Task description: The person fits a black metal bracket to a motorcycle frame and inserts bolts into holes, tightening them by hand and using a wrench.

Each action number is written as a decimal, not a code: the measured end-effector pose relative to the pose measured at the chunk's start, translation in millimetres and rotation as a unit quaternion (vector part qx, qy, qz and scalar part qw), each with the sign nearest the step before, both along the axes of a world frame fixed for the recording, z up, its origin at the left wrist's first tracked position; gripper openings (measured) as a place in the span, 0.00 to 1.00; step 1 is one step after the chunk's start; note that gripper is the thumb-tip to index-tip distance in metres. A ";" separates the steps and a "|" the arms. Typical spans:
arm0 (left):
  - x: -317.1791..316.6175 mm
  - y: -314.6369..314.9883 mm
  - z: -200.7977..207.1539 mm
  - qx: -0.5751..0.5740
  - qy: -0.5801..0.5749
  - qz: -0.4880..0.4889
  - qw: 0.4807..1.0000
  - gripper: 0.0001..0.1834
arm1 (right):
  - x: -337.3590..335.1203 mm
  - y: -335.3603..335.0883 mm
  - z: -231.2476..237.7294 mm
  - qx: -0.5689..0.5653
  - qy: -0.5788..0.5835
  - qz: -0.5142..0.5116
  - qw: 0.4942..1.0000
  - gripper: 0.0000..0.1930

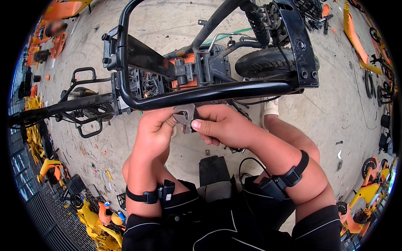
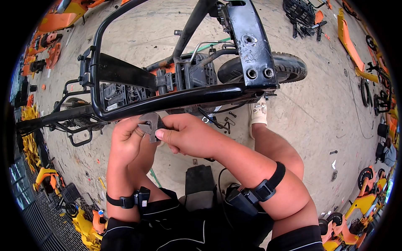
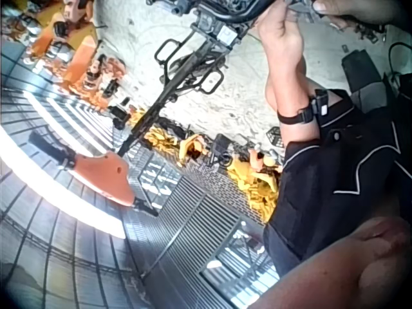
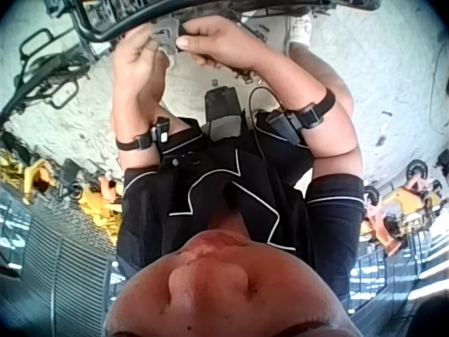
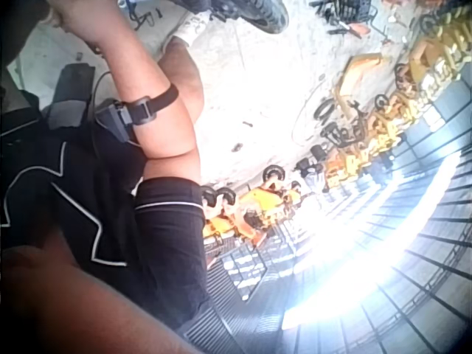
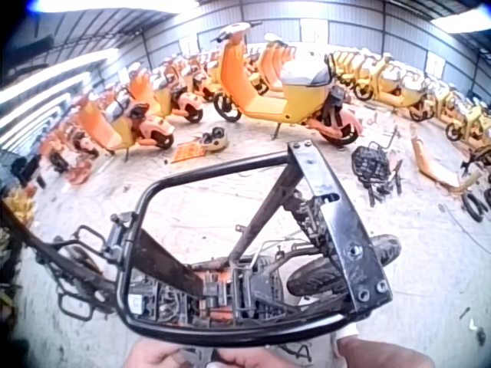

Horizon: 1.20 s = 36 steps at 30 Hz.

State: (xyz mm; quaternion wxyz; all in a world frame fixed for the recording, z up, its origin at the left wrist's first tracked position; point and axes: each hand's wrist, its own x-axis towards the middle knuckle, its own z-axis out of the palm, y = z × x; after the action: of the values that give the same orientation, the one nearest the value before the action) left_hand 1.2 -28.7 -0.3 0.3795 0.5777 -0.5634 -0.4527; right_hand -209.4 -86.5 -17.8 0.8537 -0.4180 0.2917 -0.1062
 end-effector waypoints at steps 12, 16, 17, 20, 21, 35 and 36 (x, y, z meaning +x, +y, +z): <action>10.3 1.4 3.6 -0.002 -0.044 -0.058 0.997 0.12 | -1.8 -6.2 1.3 -0.009 0.049 0.032 0.998 0.14; 8.8 1.1 4.0 -0.018 -0.080 -0.048 0.995 0.12 | -1.0 -7.8 1.2 0.012 0.053 0.023 0.998 0.15; 7.5 1.3 5.0 -0.018 -0.092 -0.040 0.995 0.12 | -1.2 -9.3 1.6 0.007 0.061 0.022 0.998 0.15; 0.0 3.6 9.4 0.003 -0.055 0.014 0.998 0.12 | -1.7 -11.4 0.5 -0.009 0.080 0.024 0.996 0.17; 0.1 3.6 8.4 0.000 -0.040 0.021 0.999 0.12 | -1.7 -11.5 -0.8 -0.013 0.086 0.025 0.996 0.18; 6.3 5.8 3.2 0.032 -0.010 0.084 0.996 0.06 | -2.0 -11.3 -4.6 -0.046 0.117 0.029 0.992 0.18; 5.5 5.5 3.6 0.039 0.001 0.088 0.995 0.06 | -1.8 -11.3 -3.7 -0.045 0.121 0.028 0.991 0.18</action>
State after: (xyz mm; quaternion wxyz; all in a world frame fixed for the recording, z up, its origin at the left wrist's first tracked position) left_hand 6.6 -23.2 3.3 0.3957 0.6392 -0.4919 -0.4391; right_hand -211.2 -97.8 -21.5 0.7951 -0.4740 0.3758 -0.0443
